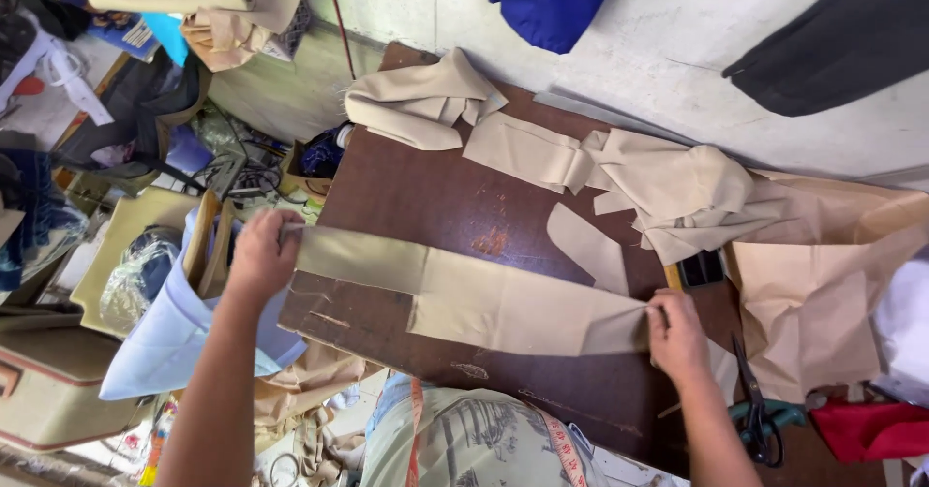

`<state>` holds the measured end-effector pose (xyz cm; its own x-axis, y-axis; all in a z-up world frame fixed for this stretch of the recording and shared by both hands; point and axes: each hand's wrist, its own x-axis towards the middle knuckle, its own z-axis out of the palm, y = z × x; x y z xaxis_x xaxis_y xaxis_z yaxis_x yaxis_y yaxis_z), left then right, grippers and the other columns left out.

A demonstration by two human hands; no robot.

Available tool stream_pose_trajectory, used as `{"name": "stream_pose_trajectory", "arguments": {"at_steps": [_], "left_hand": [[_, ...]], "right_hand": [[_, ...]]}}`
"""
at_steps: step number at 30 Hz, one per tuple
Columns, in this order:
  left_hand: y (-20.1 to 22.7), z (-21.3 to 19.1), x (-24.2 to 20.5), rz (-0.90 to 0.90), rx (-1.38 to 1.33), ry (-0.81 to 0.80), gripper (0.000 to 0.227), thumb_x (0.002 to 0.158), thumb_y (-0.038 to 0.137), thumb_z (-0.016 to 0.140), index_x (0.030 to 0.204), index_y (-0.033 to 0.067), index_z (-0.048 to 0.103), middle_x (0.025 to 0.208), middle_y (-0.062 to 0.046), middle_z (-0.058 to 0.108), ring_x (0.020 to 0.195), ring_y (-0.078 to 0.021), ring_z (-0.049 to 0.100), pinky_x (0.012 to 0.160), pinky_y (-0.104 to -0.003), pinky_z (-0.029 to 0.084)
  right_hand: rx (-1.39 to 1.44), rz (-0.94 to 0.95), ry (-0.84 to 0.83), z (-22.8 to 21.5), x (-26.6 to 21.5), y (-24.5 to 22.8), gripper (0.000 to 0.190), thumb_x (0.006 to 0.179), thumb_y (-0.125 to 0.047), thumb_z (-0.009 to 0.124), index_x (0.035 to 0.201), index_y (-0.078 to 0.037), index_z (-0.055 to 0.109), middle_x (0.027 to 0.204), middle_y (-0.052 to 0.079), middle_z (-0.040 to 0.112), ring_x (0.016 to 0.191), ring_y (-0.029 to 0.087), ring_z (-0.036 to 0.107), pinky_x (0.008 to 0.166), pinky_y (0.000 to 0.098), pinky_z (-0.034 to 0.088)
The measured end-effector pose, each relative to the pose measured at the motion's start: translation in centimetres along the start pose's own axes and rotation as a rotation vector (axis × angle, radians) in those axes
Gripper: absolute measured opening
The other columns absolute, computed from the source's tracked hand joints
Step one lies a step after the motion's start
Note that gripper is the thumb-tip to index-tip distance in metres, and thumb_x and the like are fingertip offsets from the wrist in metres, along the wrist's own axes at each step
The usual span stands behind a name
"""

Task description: The person cuts a long strip of beige fabric into smaller rectangular pieces using scissors on a wooden table. They then mark one piece with a pencil and continue cutting additional pieces from the remaining fabric.

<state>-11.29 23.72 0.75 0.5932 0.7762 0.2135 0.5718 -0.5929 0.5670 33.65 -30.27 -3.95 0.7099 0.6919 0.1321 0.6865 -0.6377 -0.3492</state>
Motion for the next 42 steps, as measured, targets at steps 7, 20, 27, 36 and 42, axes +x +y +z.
{"name": "stream_pose_trajectory", "arguments": {"at_steps": [7, 20, 27, 36, 42], "left_hand": [[4.3, -0.5, 3.0, 0.495, -0.07, 0.195, 0.021, 0.1, -0.005, 0.059, 0.104, 0.0102, 0.073, 0.104, -0.005, 0.073, 0.101, -0.0239, 0.067, 0.094, -0.038, 0.044], [4.9, 11.1, -10.1, 0.409, 0.178, -0.104, 0.061, 0.087, 0.028, 0.051, 0.148, 0.0219, 0.055, 0.161, -0.003, 0.047, 0.151, -0.0253, 0.041, 0.129, -0.053, 0.018], [6.1, 14.7, -11.9, 0.312, 0.511, -0.227, 0.082, 0.098, 0.059, 0.031, 0.166, 0.0173, 0.013, 0.174, -0.008, 0.009, 0.159, -0.0289, 0.01, 0.129, -0.048, 0.005], [4.4, 12.2, -10.7, 0.301, 0.369, -0.101, 0.077, 0.096, 0.056, 0.038, 0.164, 0.0194, 0.025, 0.173, -0.008, 0.019, 0.159, -0.0314, 0.018, 0.127, -0.057, 0.012], [8.2, 11.3, -5.8, 0.239, 0.093, -0.06, 0.039, 0.096, 0.031, 0.056, 0.133, 0.0196, 0.061, 0.153, -0.008, 0.05, 0.145, -0.0323, 0.042, 0.123, -0.057, 0.026]], "right_hand": [[-0.165, -0.104, 0.086, -9.2, -2.8, 8.0, 0.064, 0.075, 0.01, 0.057, 0.137, -0.007, 0.062, 0.128, 0.018, 0.066, 0.118, 0.04, 0.061, 0.109, 0.0503, 0.046], [-0.904, 0.21, -0.065, -5.3, -14.8, 8.2, 0.042, 0.081, -0.027, 0.058, 0.119, -0.038, 0.071, 0.127, -0.011, 0.068, 0.118, 0.02, 0.062, 0.117, 0.0412, 0.043], [-0.018, 0.109, 0.418, 2.6, -2.6, -10.7, 0.027, 0.092, -0.015, 0.067, 0.118, -0.012, 0.073, 0.113, 0.01, 0.068, 0.103, 0.031, 0.064, 0.092, 0.0469, 0.051], [0.302, 0.518, 0.289, 10.5, 21.2, -16.0, 0.048, 0.101, -0.047, 0.055, 0.117, -0.003, 0.068, 0.108, 0.017, 0.066, 0.108, 0.038, 0.061, 0.093, 0.0499, 0.049], [0.181, 0.602, 0.201, 11.3, 23.7, -16.7, 0.025, 0.091, -0.032, 0.075, 0.102, -0.012, 0.065, 0.114, 0.015, 0.061, 0.116, 0.041, 0.055, 0.094, 0.0524, 0.05]]}}
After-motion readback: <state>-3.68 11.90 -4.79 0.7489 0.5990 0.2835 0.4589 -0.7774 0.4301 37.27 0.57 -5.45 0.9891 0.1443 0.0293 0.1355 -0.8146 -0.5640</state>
